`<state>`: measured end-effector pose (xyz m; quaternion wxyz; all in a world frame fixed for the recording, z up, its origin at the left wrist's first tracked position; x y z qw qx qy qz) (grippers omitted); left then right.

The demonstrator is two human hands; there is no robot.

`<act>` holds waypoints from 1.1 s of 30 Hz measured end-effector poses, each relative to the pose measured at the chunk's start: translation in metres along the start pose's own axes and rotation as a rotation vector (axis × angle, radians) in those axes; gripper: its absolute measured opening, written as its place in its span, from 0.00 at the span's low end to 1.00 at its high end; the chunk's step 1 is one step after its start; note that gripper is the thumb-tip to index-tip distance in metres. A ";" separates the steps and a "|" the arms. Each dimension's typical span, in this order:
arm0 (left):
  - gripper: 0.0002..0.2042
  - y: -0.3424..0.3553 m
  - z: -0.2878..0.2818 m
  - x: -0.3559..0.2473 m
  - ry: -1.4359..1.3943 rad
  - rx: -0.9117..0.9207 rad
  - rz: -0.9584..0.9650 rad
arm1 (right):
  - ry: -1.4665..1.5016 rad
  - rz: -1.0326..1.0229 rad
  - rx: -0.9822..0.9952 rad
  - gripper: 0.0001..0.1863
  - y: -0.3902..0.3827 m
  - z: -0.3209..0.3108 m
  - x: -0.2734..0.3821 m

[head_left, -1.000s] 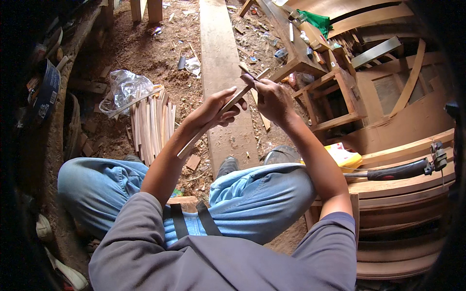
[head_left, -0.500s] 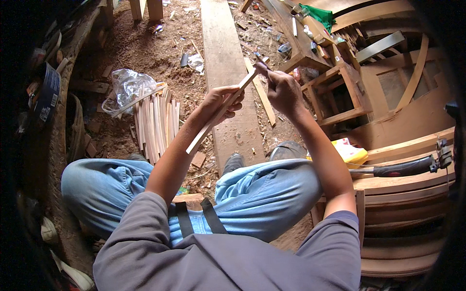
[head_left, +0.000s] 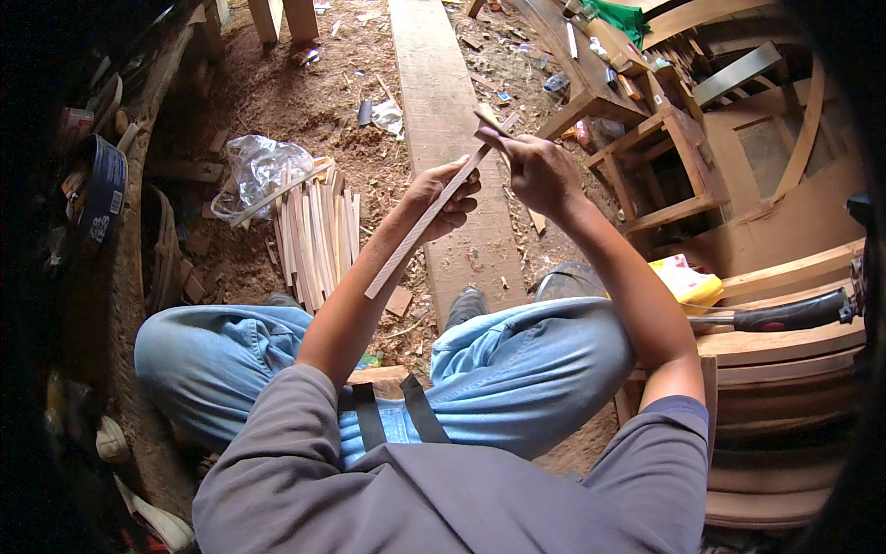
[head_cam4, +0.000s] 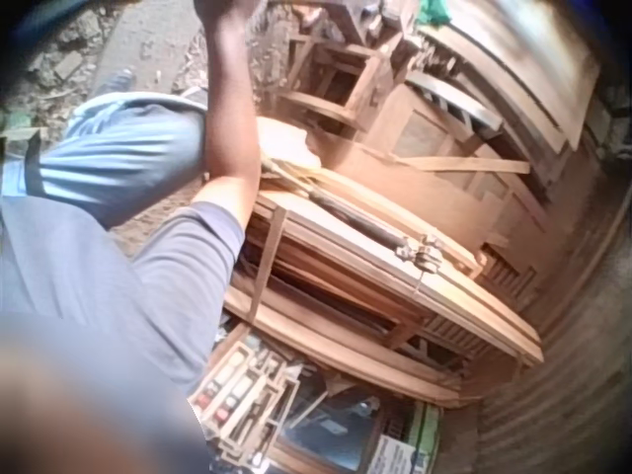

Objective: The person sits on the floor and uses a small knife to shave thin strips of wood from slender wooden sticks. They hold each stick with one hand and draw the blade along its length, then place the finished sticks into a pile.

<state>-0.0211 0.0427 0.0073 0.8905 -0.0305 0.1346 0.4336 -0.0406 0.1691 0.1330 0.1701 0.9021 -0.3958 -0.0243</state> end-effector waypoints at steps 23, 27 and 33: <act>0.11 -0.011 0.004 -0.011 0.359 -0.399 0.142 | 0.112 -0.074 0.019 0.26 0.001 -0.001 0.017; 0.11 -0.010 0.007 -0.009 0.234 -0.189 0.128 | 0.096 -0.160 0.077 0.18 0.004 0.000 0.020; 0.17 -0.003 0.008 -0.003 0.126 -0.224 0.044 | 0.061 -0.021 0.067 0.17 0.004 -0.002 0.011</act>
Point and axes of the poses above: each hand's wrist, its own y-axis towards the middle knuckle, its own z-axis out of the palm, x = y × z, the point moved 4 cm from there along y, towards the middle knuckle, and after that the axes turned 4 degrees about -x, right-handed, at the moved point
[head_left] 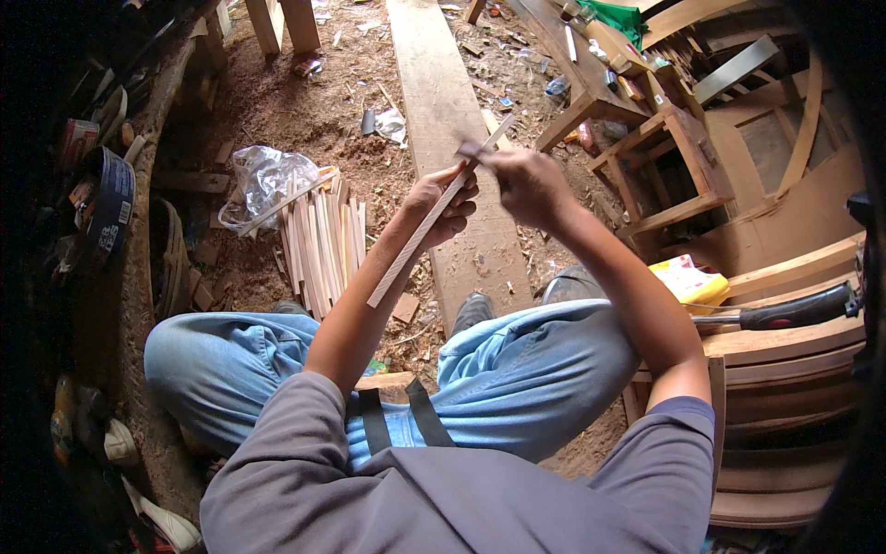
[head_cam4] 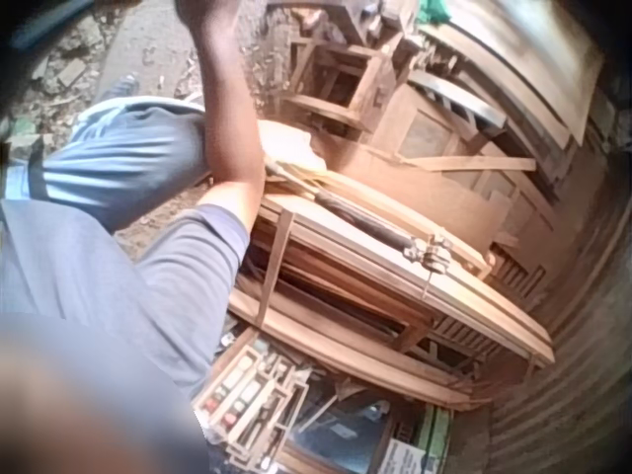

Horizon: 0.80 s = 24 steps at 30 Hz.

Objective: The person sits on the floor and uses a small knife to shave thin strips of wood from slender wooden sticks. They hold each stick with one hand and draw the blade along its length, then place the finished sticks into a pile.

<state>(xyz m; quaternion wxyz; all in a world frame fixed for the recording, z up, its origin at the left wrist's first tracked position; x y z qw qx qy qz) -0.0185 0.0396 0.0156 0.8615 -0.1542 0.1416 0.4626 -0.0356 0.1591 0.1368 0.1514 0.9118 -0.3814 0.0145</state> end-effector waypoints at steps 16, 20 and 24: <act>0.16 0.007 -0.022 -0.033 0.026 -0.051 0.234 | 0.077 -0.307 0.116 0.19 -0.014 0.020 0.069; 0.17 0.002 -0.023 -0.032 0.019 -0.054 0.190 | 0.101 -0.323 0.166 0.18 -0.017 0.024 0.077; 0.16 0.004 -0.033 -0.032 -0.097 -0.070 0.108 | 0.181 -0.427 0.271 0.20 -0.022 0.030 0.091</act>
Point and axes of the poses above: each hand's wrist, its own y-axis towards the middle knuckle, its own z-axis out of the palm, x = y × z, the point moved 4 cm from there along y, towards the middle knuckle, and after that the axes turned 4 degrees about -x, right-handed, at the moved point
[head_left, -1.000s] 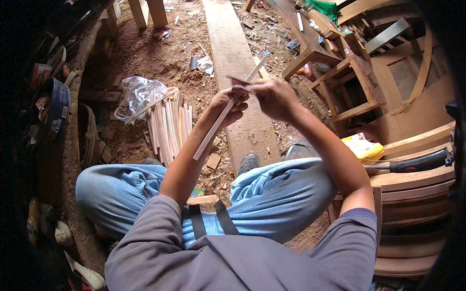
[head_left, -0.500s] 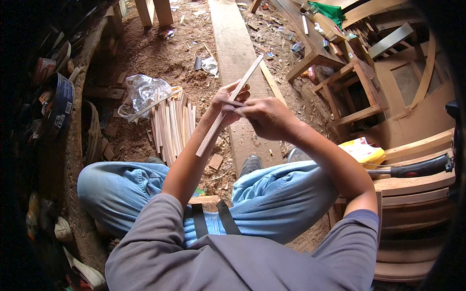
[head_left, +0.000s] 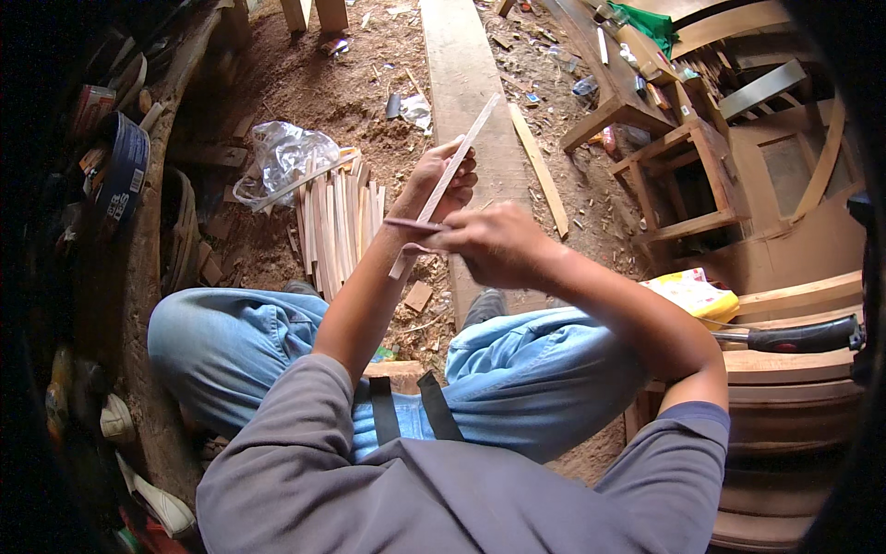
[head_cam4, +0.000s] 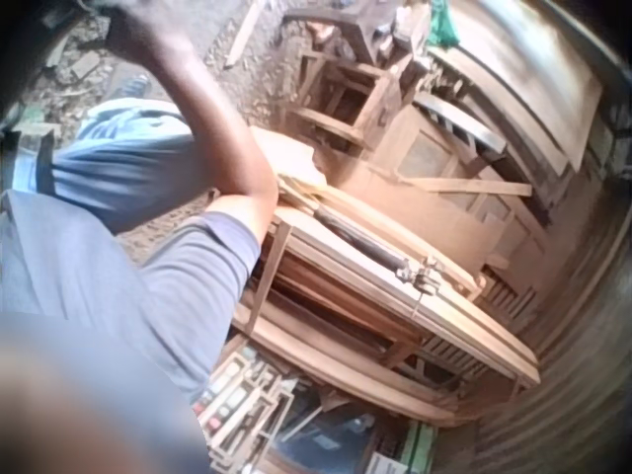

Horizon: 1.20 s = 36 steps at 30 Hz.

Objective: The person sits on the floor and uses a small knife to shave thin strips of wood from slender wooden sticks. They hold each stick with one hand and draw the blade along its length, then place the finished sticks into a pile.

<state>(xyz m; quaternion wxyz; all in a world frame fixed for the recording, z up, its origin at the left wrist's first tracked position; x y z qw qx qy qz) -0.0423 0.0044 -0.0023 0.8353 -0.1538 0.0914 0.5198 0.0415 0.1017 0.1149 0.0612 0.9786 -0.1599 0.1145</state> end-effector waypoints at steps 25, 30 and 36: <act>0.16 0.015 -0.031 -0.007 0.060 -0.307 0.108 | 0.149 -0.036 -0.010 0.29 0.003 0.015 0.016; 0.15 0.011 -0.026 -0.007 0.077 -0.276 0.108 | 0.258 -0.002 -0.050 0.25 0.001 0.020 0.013; 0.17 0.013 -0.021 -0.006 0.162 -0.257 0.185 | 0.085 0.090 -0.021 0.16 0.007 0.014 -0.014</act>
Point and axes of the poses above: each hand's wrist, its own y-axis towards the middle knuckle, its own z-axis out of the palm, x = y × z, the point moved 4 cm from there along y, towards the middle knuckle, and after that the axes turned 4 degrees about -x, right-handed, at the moved point
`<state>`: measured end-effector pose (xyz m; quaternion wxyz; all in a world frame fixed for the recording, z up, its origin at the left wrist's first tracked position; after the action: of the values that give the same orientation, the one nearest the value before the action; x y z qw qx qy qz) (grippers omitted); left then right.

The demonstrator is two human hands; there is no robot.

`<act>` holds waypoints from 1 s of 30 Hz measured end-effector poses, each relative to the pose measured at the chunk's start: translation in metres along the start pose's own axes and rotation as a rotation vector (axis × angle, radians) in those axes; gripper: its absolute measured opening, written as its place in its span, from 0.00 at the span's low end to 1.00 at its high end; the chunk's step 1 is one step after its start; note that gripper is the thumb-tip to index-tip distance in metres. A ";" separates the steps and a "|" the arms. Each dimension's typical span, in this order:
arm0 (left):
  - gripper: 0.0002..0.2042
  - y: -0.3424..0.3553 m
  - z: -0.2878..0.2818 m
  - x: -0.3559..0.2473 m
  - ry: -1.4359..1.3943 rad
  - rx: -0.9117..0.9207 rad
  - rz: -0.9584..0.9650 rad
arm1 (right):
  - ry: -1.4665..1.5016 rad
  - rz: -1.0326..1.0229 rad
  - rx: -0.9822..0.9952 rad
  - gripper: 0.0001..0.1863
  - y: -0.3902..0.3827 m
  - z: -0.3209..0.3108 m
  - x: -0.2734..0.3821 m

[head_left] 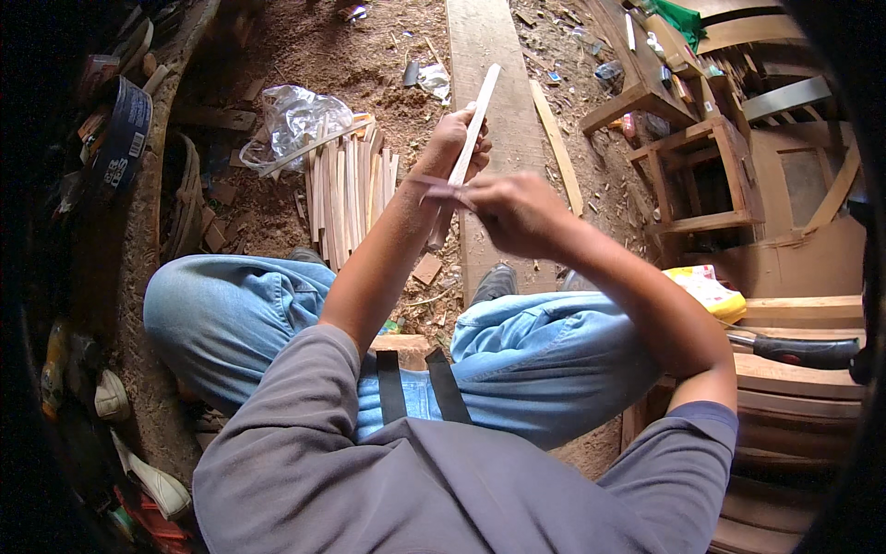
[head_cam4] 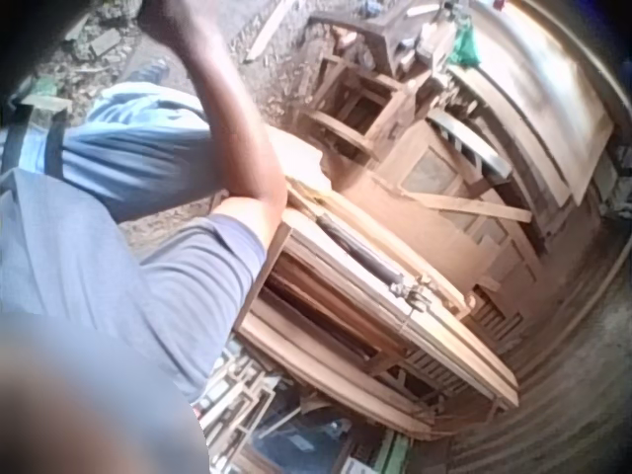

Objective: The person sits on the floor and uses a small knife to shave thin strips of wood from slender wooden sticks. They hold each stick with one hand and draw the blade along its length, then place the finished sticks into a pile.

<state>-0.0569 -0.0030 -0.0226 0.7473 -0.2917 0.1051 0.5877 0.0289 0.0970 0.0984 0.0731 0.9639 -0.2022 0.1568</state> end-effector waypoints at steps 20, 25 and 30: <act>0.18 0.001 -0.001 0.006 0.041 0.053 0.008 | -0.101 -0.005 -0.043 0.18 -0.003 0.001 -0.003; 0.13 -0.001 -0.003 0.012 -0.080 0.155 -0.106 | 0.022 -0.056 -0.035 0.15 -0.008 0.005 0.005; 0.14 -0.003 0.002 0.008 -0.138 0.246 -0.064 | -0.093 -0.049 -0.055 0.13 -0.007 0.006 -0.013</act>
<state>-0.0522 0.0045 -0.0240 0.8013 -0.1599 0.1154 0.5648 0.0220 0.1073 0.0880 0.0940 0.9724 -0.1862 0.1041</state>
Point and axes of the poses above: each hand's wrist, its own y-axis towards the middle knuckle, its own z-axis out of the palm, x = y × z, the point moved 4 cm from there along y, towards the middle knuckle, and after that the axes turned 4 degrees about -x, right-handed, at the moved point
